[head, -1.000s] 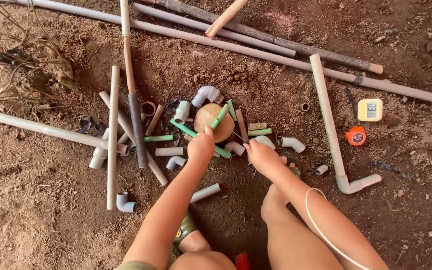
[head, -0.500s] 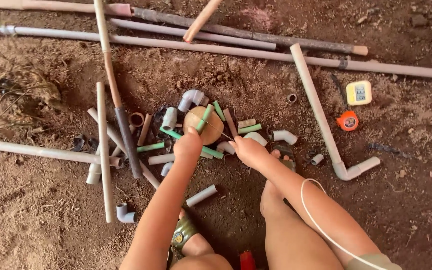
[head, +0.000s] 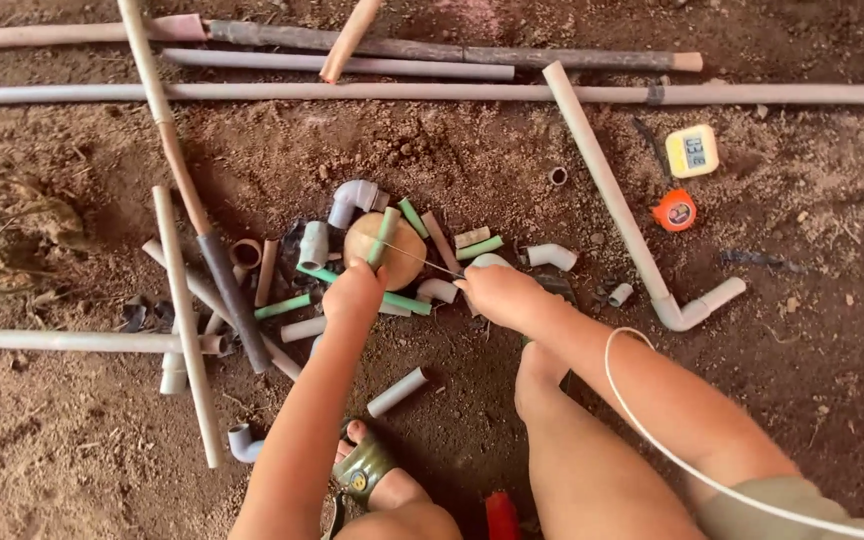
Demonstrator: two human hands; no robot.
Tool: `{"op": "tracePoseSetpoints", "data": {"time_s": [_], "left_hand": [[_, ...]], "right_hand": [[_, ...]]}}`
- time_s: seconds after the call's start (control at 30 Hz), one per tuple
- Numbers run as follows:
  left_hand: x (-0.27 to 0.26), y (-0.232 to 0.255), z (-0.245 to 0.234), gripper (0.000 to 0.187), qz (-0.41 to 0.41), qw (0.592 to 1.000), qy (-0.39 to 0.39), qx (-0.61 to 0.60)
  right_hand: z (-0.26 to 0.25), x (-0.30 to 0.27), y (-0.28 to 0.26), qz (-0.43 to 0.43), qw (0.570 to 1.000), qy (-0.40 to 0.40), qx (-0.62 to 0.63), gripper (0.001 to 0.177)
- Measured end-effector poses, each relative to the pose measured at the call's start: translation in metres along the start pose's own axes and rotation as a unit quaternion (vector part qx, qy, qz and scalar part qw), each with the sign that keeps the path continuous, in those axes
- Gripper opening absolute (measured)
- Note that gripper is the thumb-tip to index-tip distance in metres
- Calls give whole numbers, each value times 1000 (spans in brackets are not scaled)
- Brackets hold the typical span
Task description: The person uses a hacksaw to cut a green plastic pipe while sitting on the ground. They then pick up a long metal pipe and a dark pipe, briefly aligning them before returning to sawing the green pipe.
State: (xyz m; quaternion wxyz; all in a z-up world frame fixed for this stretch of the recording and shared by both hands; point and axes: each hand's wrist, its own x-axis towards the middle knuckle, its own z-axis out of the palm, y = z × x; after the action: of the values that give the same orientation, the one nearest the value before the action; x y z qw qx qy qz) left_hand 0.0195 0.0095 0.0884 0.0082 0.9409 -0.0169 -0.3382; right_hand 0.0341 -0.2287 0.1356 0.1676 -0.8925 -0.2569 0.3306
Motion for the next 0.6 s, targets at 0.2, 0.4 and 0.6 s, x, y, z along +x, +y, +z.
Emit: {"op": "tracePoseSetpoints", "data": {"time_s": [0.2, 0.4, 0.6], "left_hand": [[18, 0, 31, 48, -41, 996, 75, -41], [18, 8, 42, 38, -21, 991, 100, -83], [29, 3, 57, 34, -23, 996, 55, -72]], "right_hand": [[-6, 5, -24, 2, 987, 14, 159, 41], [8, -60, 38, 108, 993, -37, 39, 45], [-27, -58, 25, 163, 985, -62, 22, 47]]}}
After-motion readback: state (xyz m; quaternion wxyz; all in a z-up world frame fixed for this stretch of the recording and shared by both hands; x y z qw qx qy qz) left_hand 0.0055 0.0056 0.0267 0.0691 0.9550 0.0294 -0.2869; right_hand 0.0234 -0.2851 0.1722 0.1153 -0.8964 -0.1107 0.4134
